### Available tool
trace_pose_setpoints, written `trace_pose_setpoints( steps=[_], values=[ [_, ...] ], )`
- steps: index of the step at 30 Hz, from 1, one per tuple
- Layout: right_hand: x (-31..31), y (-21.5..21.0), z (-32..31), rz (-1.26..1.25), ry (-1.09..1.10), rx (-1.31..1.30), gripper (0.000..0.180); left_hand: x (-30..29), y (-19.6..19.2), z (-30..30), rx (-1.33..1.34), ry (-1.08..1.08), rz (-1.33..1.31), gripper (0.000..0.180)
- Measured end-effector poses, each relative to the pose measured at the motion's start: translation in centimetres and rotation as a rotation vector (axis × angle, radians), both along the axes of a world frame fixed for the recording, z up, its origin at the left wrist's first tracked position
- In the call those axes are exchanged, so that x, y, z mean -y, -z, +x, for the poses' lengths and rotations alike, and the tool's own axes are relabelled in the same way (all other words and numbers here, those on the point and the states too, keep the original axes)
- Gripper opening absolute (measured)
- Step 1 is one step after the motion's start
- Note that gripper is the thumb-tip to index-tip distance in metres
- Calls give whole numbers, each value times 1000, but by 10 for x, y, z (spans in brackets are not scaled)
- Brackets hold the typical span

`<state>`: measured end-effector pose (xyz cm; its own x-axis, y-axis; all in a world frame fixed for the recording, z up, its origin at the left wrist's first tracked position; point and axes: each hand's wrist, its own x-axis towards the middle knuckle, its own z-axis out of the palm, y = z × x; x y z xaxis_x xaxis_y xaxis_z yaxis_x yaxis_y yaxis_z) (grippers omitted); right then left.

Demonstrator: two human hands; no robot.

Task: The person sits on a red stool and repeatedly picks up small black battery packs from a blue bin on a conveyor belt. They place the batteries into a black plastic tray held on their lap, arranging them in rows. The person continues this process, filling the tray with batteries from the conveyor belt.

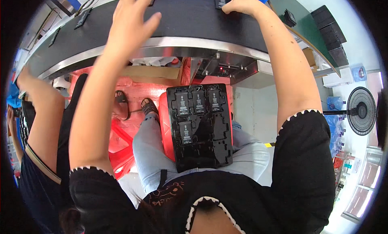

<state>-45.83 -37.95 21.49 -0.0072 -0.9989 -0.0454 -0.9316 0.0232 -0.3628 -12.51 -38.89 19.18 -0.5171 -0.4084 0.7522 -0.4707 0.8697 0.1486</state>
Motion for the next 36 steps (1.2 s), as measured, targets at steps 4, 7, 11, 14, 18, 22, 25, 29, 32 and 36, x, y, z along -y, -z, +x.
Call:
trace_pose_setpoints(
  steps=[4,7,11,14,18,22,25,29,32,36],
  values=[
    [-19,-10,2,-92,-2,-367,93,83,-3,-31,368,-114,378,95],
    [-71,-17,24,-426,-16,-550,88,118,-8,-50,554,6,551,99],
    [-163,-6,59,-763,-222,-352,83,115,-17,-73,548,130,796,99],
    [-241,26,99,-548,-267,9,81,91,-18,-82,529,68,638,96],
    [-310,133,118,-115,-196,176,88,48,-14,-91,413,-133,329,97],
    [-339,210,115,43,-191,154,84,-30,-23,-69,183,95,334,89],
    [-341,208,111,62,-102,112,78,-99,13,-48,182,347,254,76],
    [-341,223,115,-47,-24,87,65,-203,81,-21,447,446,530,86],
    [-344,227,120,-164,56,163,56,-237,157,-14,645,365,754,87],
    [-354,209,121,-113,123,272,47,-258,211,-1,482,344,623,78]
  ],
)
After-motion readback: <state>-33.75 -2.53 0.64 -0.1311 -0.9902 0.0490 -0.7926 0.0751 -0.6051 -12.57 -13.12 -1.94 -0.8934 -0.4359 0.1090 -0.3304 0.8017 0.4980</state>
